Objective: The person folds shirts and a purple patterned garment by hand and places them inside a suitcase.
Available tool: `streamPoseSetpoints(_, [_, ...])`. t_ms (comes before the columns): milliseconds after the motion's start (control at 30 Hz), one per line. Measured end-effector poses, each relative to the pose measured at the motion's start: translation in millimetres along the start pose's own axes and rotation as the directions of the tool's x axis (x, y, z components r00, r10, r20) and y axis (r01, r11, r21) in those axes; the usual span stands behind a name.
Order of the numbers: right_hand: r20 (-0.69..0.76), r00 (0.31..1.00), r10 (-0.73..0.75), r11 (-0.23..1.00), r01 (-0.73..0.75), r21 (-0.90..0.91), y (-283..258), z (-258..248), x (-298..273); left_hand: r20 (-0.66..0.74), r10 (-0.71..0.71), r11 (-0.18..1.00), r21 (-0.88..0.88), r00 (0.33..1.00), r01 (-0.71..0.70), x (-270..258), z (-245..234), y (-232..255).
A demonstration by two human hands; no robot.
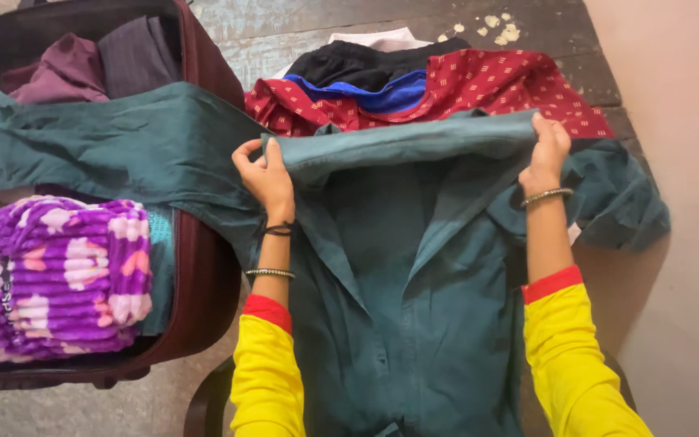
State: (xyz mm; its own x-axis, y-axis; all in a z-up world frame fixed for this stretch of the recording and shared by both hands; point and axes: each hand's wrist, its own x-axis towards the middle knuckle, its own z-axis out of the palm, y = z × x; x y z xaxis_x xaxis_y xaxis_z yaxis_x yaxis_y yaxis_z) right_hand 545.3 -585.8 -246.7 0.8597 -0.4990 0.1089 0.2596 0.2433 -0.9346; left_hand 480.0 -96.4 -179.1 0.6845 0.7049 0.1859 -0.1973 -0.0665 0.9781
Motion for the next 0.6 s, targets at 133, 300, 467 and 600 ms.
streamPoseSetpoints(133, [-0.005,0.997,-0.075,0.991,0.074,-0.113,3,1,-6,0.082,0.168,0.970,0.163,0.982,-0.179,-12,-8,4])
streamPoseSetpoints(300, [0.369,0.929,0.006,0.906,0.151,-0.395,-50,16,-29,0.374,0.332,0.684,0.536,0.866,-0.494,-25,-25,25])
streamPoseSetpoints(467, [0.693,0.720,-0.040,0.259,0.677,-0.689,-103,46,-58,0.659,0.470,0.234,0.549,0.588,-0.803,-38,-24,59])
streamPoseSetpoints(600, [0.655,0.755,-0.015,-0.065,0.653,-0.754,-115,57,-67,0.774,0.416,0.030,0.513,0.478,-0.858,-34,-19,45])
